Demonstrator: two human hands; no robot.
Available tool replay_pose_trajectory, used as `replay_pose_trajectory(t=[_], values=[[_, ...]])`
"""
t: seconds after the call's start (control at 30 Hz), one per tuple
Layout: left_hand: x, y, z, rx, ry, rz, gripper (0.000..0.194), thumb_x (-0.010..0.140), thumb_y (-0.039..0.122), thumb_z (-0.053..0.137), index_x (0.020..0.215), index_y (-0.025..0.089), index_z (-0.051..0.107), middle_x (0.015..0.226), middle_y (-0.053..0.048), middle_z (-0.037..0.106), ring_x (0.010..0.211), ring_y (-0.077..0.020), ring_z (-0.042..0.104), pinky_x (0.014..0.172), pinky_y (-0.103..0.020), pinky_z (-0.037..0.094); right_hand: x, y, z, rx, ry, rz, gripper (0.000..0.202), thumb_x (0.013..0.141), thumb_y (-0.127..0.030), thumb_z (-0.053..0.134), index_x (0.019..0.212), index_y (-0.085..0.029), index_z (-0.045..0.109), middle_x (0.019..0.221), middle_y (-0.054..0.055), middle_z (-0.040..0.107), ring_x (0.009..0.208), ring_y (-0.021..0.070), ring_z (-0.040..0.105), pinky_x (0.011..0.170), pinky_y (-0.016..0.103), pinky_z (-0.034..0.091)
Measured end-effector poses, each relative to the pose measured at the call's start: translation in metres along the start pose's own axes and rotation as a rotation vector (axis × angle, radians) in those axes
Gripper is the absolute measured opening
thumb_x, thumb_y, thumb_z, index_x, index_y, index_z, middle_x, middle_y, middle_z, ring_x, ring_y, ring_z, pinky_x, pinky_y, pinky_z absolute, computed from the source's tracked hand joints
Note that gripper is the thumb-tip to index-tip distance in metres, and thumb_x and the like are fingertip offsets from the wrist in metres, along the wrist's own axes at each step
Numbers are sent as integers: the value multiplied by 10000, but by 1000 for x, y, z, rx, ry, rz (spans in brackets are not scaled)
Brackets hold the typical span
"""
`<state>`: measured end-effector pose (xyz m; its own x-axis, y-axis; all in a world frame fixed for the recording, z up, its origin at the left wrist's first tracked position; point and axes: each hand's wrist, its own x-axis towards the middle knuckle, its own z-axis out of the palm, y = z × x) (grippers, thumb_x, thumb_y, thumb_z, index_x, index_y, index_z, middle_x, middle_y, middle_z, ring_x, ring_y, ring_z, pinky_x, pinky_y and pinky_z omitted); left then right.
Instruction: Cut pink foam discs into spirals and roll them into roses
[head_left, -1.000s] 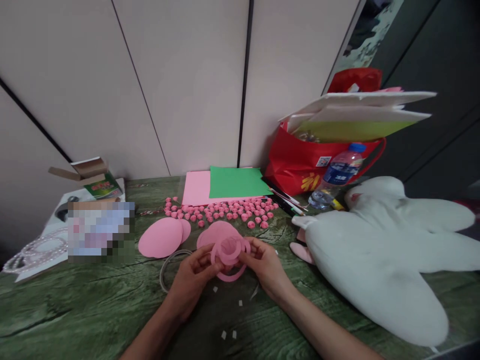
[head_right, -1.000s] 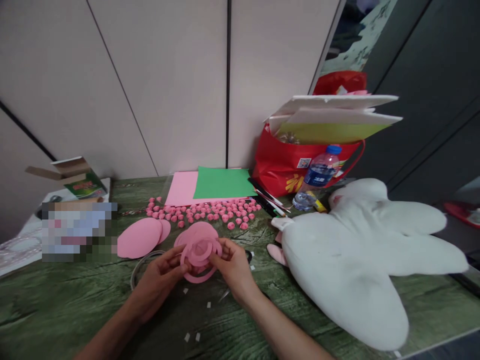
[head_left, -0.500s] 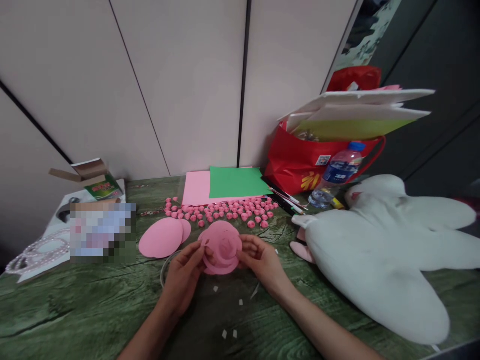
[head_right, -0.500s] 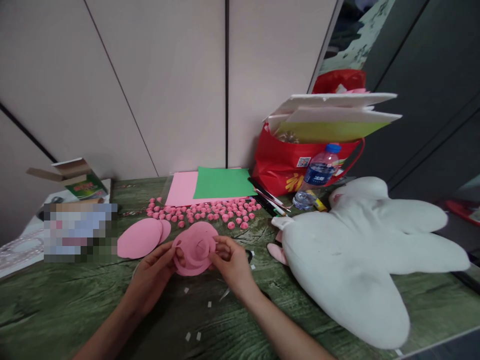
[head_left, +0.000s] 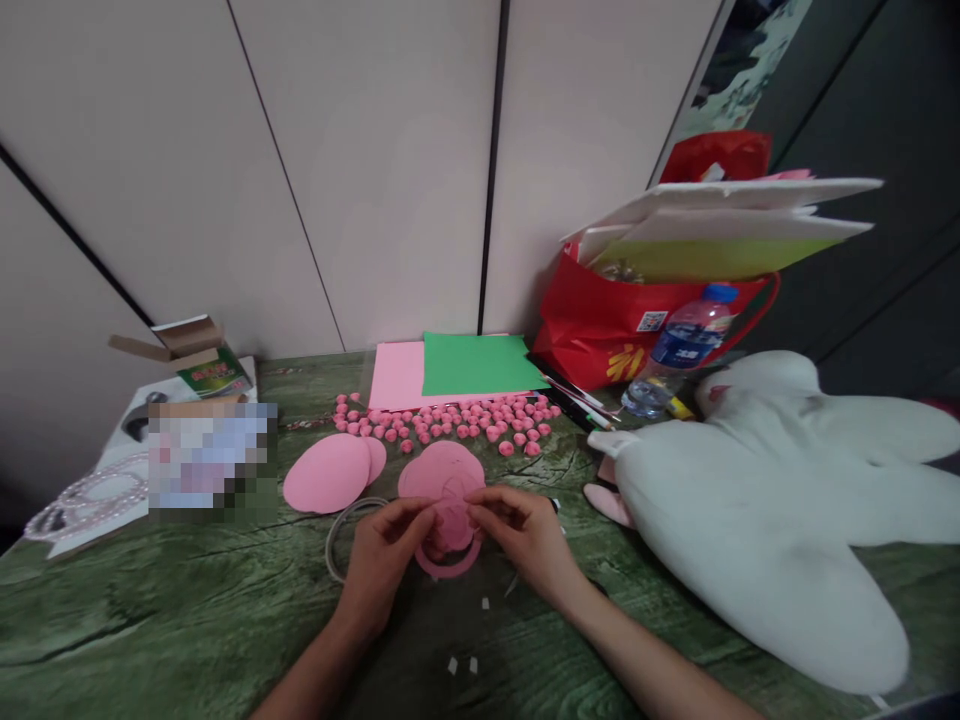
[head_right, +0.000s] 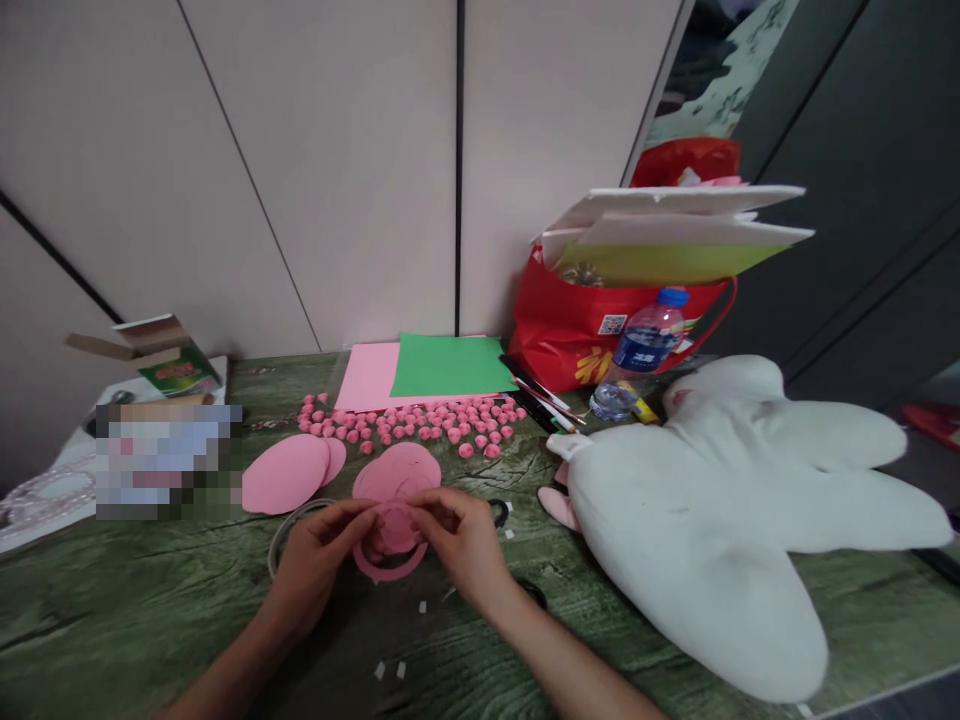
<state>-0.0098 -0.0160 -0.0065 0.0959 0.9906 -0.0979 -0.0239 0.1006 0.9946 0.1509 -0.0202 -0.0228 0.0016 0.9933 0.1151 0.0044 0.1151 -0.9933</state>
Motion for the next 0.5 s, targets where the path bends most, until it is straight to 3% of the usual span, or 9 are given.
replay_pose_trajectory(t=[0.23,0.37,0.5], values=[[-8,6,2,319,80,171,153,600,263,707,739,200,719,721,-28,717,643,-188,624,594,-250,477,-1,1,0,-141,-51,-168,82,705,-253,645,741,-207,703,704,32,628,667,160,570,541,231,418],[-12,7,6,352,53,212,93,613,254,695,696,223,726,690,-23,718,639,-202,625,609,-270,469,-5,0,4,-79,-125,-66,98,707,-277,643,746,-196,684,685,23,647,613,144,573,533,227,422],[-13,9,8,332,87,163,55,627,245,675,609,206,709,614,-21,699,581,-188,609,570,-254,451,-4,-3,4,-72,-102,-23,93,709,-268,631,738,-183,654,654,2,632,559,118,547,515,211,404]])
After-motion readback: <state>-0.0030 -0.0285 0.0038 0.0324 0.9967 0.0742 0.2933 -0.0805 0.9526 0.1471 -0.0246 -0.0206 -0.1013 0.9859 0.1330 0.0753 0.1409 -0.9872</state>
